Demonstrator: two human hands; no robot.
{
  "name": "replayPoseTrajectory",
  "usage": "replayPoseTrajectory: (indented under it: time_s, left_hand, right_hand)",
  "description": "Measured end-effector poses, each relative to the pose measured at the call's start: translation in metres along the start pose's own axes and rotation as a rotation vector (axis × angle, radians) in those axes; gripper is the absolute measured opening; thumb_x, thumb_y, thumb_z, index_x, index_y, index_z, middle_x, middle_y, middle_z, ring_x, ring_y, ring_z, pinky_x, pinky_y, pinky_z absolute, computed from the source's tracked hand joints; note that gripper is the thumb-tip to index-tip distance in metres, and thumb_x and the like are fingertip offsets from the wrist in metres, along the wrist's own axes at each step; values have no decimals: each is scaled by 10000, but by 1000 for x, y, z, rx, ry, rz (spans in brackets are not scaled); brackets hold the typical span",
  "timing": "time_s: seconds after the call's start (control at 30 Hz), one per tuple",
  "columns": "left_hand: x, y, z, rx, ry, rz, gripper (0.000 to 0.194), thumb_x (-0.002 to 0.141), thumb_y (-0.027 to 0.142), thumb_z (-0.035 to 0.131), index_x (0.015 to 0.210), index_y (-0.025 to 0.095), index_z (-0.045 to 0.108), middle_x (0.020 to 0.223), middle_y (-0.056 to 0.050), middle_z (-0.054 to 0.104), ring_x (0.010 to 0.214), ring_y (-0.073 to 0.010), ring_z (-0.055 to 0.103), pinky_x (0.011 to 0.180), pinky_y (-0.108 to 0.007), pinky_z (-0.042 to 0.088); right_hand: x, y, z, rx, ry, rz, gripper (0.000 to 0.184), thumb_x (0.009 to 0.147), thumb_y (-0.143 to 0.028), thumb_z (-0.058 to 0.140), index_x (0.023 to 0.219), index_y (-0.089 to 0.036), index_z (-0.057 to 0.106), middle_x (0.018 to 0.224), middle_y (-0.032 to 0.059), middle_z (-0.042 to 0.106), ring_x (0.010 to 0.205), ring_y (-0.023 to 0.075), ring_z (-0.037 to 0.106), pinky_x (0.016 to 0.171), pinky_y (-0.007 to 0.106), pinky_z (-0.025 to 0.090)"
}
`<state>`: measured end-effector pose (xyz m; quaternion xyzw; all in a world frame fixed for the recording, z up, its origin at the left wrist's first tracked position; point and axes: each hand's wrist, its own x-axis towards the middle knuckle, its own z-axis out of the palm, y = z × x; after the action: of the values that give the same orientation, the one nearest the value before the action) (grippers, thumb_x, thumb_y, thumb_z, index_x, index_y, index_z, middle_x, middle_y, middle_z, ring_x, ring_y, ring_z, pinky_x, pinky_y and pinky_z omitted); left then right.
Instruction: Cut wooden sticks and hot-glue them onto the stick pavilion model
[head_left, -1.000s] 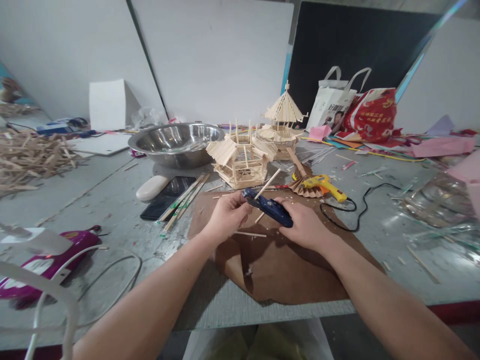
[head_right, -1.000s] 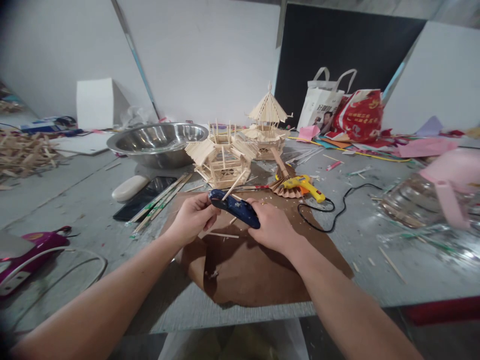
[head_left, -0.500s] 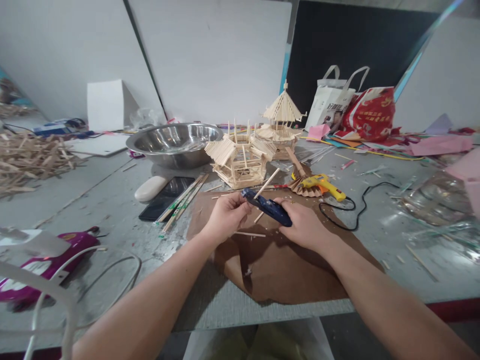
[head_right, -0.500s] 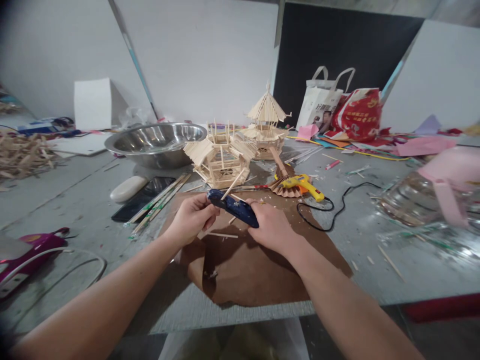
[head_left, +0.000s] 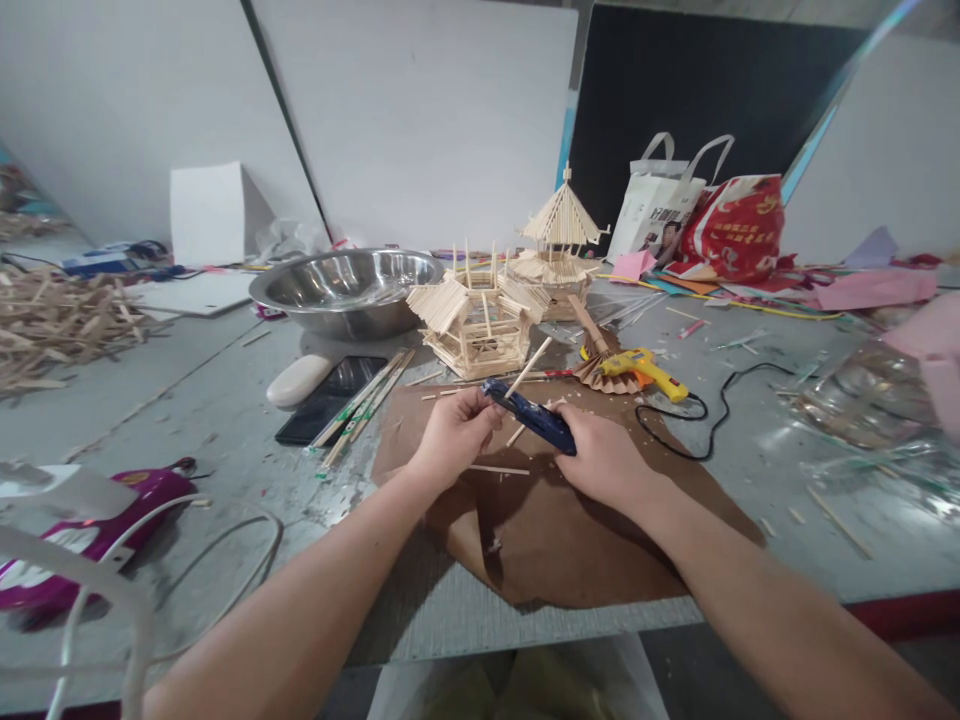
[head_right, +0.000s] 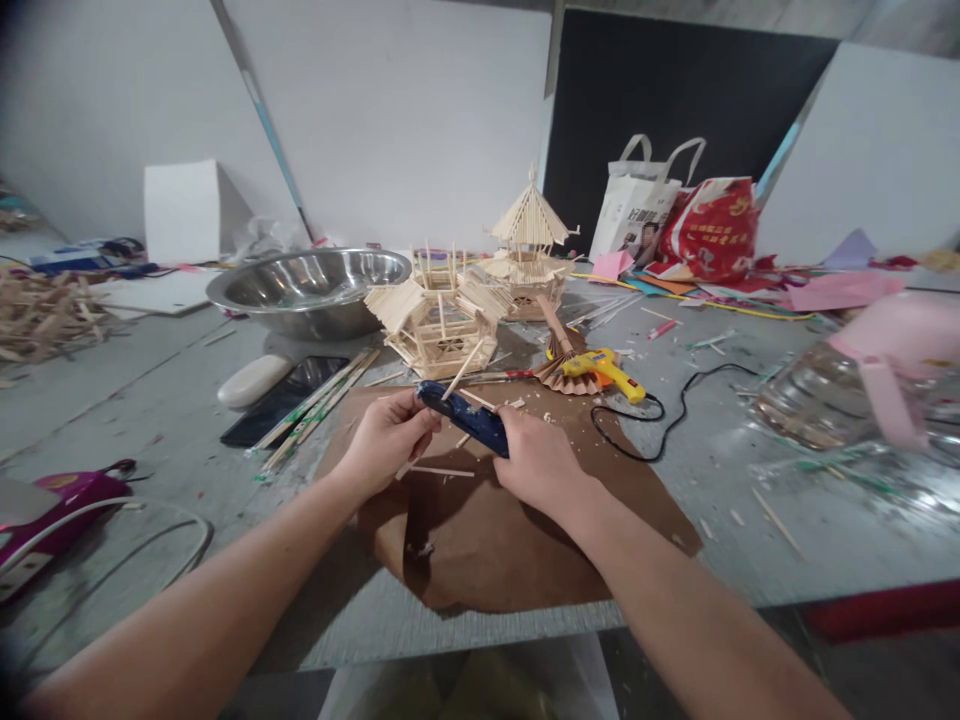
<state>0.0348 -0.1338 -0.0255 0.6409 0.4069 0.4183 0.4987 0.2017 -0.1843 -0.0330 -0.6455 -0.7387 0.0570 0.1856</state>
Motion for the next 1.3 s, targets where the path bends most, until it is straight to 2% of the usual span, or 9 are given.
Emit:
replayPoseTrajectory:
  time_s: [0.23,0.43,0.6,0.7,0.83,1.03,1.17,1.3]
  left_hand:
    - [-1,-1,1,218,43,93,225,710,328,477,583,141,477,428,57,421,378,-42,339,404,-166,268]
    - [-7,1,2,543,88,274,234,765,313,397,710,142,547,555,23,494,529,-81,427,506,-177,313]
    - [-8,2,2,666,97,328,272,786,295,356,621,138,505,550,8,486,518,-83,414,495,-185,294]
    - [-7,4,1,597,51,318,243,782,279,365,655,137,516,571,13,498,542,-81,427,514,-180,305]
    - [-4,5,-2,410,-77,250,232,766,302,400,677,135,536,553,26,461,537,-73,406,507,-177,305]
    - [-3,6,-8,-27,-312,-59,329,705,474,462,694,147,504,411,90,208,355,-34,174,362,-181,136]
    - [-4,10,-8,-140,-350,-154,340,664,488,516,675,150,485,413,98,174,352,-26,138,352,-180,108]
    - [-3,8,-8,-86,-332,-120,343,687,490,483,695,148,490,411,96,185,348,-30,150,356,-184,121]
  right_hand:
    - [-2,-3,-1,-46,1,29,297,632,-210,461,926,-190,496,803,54,616,745,206,570,589,262,338]
    - [-3,-5,-1,-77,-5,52,215,635,-233,452,840,-191,502,754,52,614,704,203,570,560,262,323]
    - [-1,-2,0,-53,6,40,291,632,-225,447,915,-183,499,824,63,614,775,215,565,628,276,357]
    - [1,2,2,-16,23,11,393,632,-213,445,1019,-156,472,941,88,596,866,220,545,705,290,369]
    - [2,8,3,7,20,-34,469,625,-196,449,1089,-132,442,1025,102,568,937,215,519,772,296,363]
    - [1,8,0,14,-8,-51,450,627,-198,453,1072,-122,455,988,104,583,906,219,529,755,296,366]
    - [0,3,-5,-1,-41,-17,413,621,-189,464,1033,-154,475,911,82,604,820,211,553,702,282,363]
    - [-1,0,-6,-25,-36,-13,349,629,-192,457,976,-181,493,846,64,610,772,206,557,648,270,348]
